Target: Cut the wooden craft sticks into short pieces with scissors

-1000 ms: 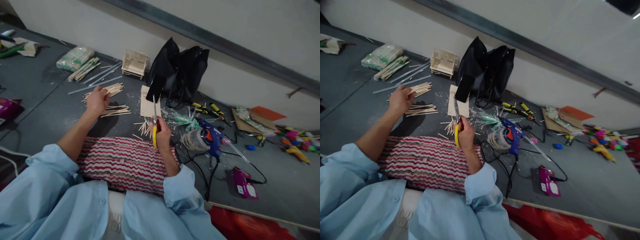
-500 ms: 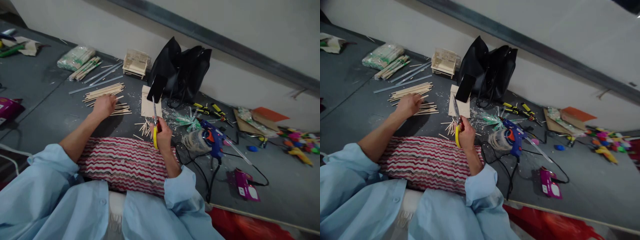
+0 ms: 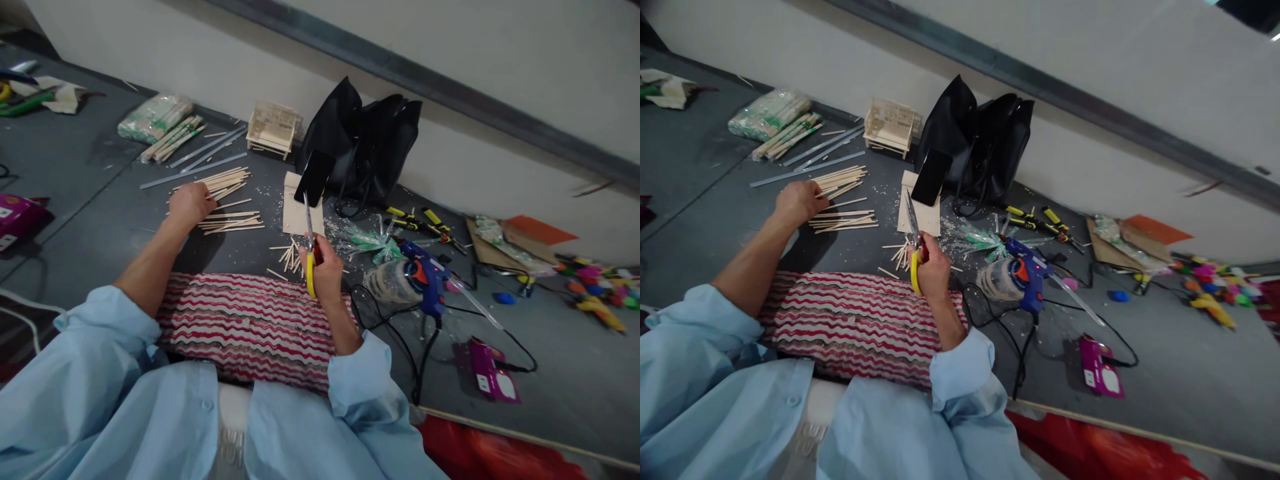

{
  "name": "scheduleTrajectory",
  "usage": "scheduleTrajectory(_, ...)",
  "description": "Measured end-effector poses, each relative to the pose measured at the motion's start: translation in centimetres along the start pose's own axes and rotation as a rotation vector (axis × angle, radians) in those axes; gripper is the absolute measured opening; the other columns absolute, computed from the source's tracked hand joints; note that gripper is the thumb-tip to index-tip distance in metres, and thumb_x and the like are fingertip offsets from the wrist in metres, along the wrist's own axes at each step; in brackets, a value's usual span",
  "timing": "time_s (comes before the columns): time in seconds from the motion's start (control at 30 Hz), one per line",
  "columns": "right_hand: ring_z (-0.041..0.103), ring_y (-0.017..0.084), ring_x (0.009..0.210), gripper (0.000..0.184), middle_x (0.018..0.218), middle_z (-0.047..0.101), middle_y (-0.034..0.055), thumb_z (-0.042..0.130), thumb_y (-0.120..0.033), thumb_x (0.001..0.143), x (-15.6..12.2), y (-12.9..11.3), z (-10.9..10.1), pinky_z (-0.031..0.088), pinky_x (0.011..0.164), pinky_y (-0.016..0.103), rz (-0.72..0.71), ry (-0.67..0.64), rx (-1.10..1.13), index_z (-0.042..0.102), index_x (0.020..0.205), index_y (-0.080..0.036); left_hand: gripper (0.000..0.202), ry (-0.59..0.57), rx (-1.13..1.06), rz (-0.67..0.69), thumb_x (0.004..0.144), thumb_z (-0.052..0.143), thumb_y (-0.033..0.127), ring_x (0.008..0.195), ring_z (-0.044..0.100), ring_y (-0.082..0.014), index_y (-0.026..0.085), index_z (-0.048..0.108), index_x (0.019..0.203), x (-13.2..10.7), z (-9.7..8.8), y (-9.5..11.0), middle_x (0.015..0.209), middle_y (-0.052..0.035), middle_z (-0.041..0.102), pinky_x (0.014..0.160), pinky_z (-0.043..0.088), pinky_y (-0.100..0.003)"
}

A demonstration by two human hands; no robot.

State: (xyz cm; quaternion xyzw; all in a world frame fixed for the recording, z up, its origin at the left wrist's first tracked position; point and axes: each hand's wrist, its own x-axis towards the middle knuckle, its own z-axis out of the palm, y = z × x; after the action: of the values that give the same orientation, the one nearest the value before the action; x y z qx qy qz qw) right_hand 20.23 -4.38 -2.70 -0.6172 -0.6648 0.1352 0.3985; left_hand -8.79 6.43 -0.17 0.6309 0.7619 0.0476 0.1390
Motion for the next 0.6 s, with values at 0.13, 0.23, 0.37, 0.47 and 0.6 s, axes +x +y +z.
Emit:
scheduleTrajectory(0.13, 0.058, 0.014, 0.065, 0.040, 0.082, 0.071, 0.0035, 0.060, -0.039, 0.085, 0.1, 0.2, 0.1, 0.046, 0.065, 0.026, -0.003, -0.005, -0.001, 0.068, 0.117, -0.016, 0.028, 0.016, -0.002, 0.023, 0.083, 0.054, 0.030, 0.102, 0.061, -0.0298, 0.012, 0.065, 0.102, 0.0, -0.1, 0.1, 0.114, -0.0187, 0.066, 0.088, 0.049, -0.042)
scheduleTrajectory(0.23, 0.059, 0.015, 0.068, 0.040, 0.086, 0.072, 0.0043, 0.060, -0.040, 0.085, 0.1, 0.3, 0.2, 0.047, 0.067, 0.026, -0.009, -0.006, -0.001, 0.068, 0.117, -0.017, 0.026, 0.060, 0.000, 0.014, 0.083, 0.054, 0.027, 0.102, 0.061, -0.0284, 0.013, 0.064, 0.103, 0.0, 0.1, 0.2, 0.113, -0.0178, 0.066, 0.087, 0.049, -0.040)
scheduleTrajectory(0.37, 0.060, 0.015, 0.068, 0.038, 0.088, 0.073, 0.0047, 0.060, -0.038, 0.085, 0.0, 0.3, 0.2, 0.048, 0.068, 0.026, -0.015, -0.010, 0.001, 0.068, 0.117, -0.017, 0.039, 0.097, -0.044, 0.031, 0.081, 0.058, 0.024, 0.094, 0.062, -0.0265, 0.012, 0.059, 0.119, 0.1, 0.5, 0.0, 0.110, -0.0176, 0.067, 0.081, 0.049, -0.038)
scheduleTrajectory(0.47, 0.059, 0.014, 0.066, 0.039, 0.088, 0.073, 0.0044, 0.061, -0.037, 0.085, 0.0, 0.4, 0.3, 0.048, 0.067, 0.026, -0.010, -0.005, 0.000, 0.068, 0.117, -0.018, 0.044, 0.172, -0.135, 0.078, 0.077, 0.062, 0.019, 0.089, 0.060, -0.0255, 0.009, 0.061, 0.120, 0.1, 0.5, 0.0, 0.103, -0.0166, 0.068, 0.081, 0.047, -0.038)
scheduleTrajectory(0.6, 0.059, 0.014, 0.067, 0.038, 0.089, 0.073, 0.0043, 0.061, -0.038, 0.085, 0.0, 0.3, 0.3, 0.047, 0.067, 0.025, -0.014, 0.005, 0.001, 0.068, 0.116, -0.018, 0.044, 0.380, -0.684, 0.183, 0.069, 0.063, 0.009, 0.071, 0.051, -0.0126, 0.011, 0.065, 0.113, -1.0, 0.1, 1.6, 0.080, -0.0039, 0.062, 0.075, 0.043, -0.027)
